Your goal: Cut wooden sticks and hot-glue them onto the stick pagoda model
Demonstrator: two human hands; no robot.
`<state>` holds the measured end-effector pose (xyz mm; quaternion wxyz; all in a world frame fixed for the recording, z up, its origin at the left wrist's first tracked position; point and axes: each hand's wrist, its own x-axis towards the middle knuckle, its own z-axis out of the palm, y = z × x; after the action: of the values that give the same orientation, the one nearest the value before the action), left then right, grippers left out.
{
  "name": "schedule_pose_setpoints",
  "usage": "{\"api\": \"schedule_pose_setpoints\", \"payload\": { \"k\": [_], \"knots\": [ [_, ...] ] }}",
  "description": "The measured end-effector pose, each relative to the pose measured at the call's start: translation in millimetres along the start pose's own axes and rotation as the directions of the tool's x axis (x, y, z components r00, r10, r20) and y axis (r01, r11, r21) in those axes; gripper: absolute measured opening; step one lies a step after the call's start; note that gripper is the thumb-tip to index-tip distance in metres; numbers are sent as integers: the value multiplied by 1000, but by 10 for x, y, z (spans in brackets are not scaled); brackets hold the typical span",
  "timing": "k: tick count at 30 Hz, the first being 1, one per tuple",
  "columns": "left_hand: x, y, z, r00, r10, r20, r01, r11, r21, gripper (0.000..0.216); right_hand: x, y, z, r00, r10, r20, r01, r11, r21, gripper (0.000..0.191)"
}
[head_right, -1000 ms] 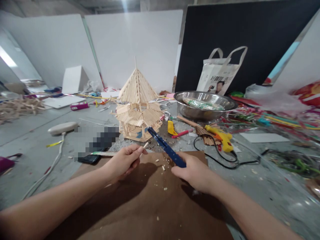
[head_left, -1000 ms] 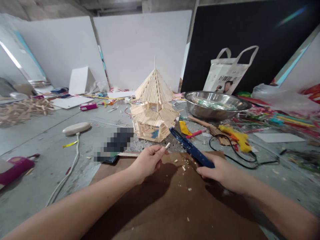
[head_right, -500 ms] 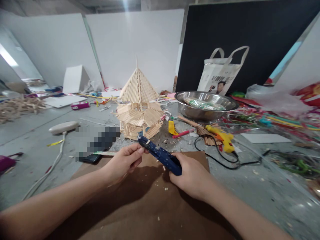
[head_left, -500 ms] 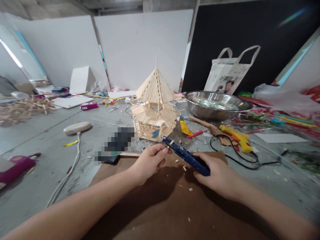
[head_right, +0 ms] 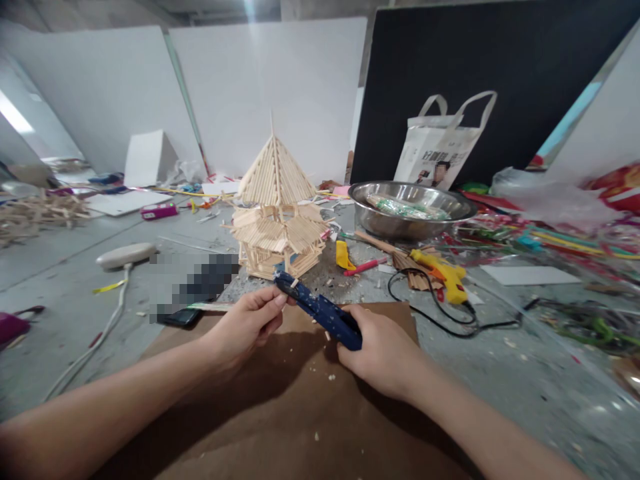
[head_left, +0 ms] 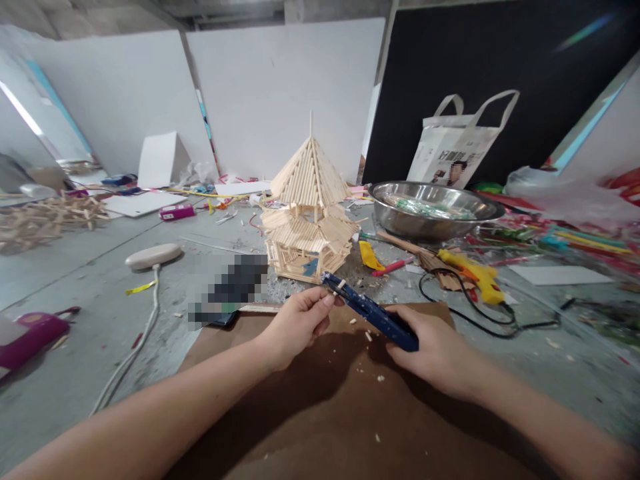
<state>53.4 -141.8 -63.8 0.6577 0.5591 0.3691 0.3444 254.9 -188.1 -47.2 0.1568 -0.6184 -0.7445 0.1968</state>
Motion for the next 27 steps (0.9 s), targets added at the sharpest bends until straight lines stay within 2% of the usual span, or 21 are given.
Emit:
{"api": "schedule_pose_setpoints", "payload": {
  "k": [13,27],
  "knots": [
    [0,-10,-5,1000,18,3,-18,1000,-11,21,12,-5,9,1000,-3,20,2,1000,21,35],
    [-1,6,-19,1000,23,14,-24,998,55,24,-4,-15,-2,999,-29,16,28,999,43,33]
  ]
}}
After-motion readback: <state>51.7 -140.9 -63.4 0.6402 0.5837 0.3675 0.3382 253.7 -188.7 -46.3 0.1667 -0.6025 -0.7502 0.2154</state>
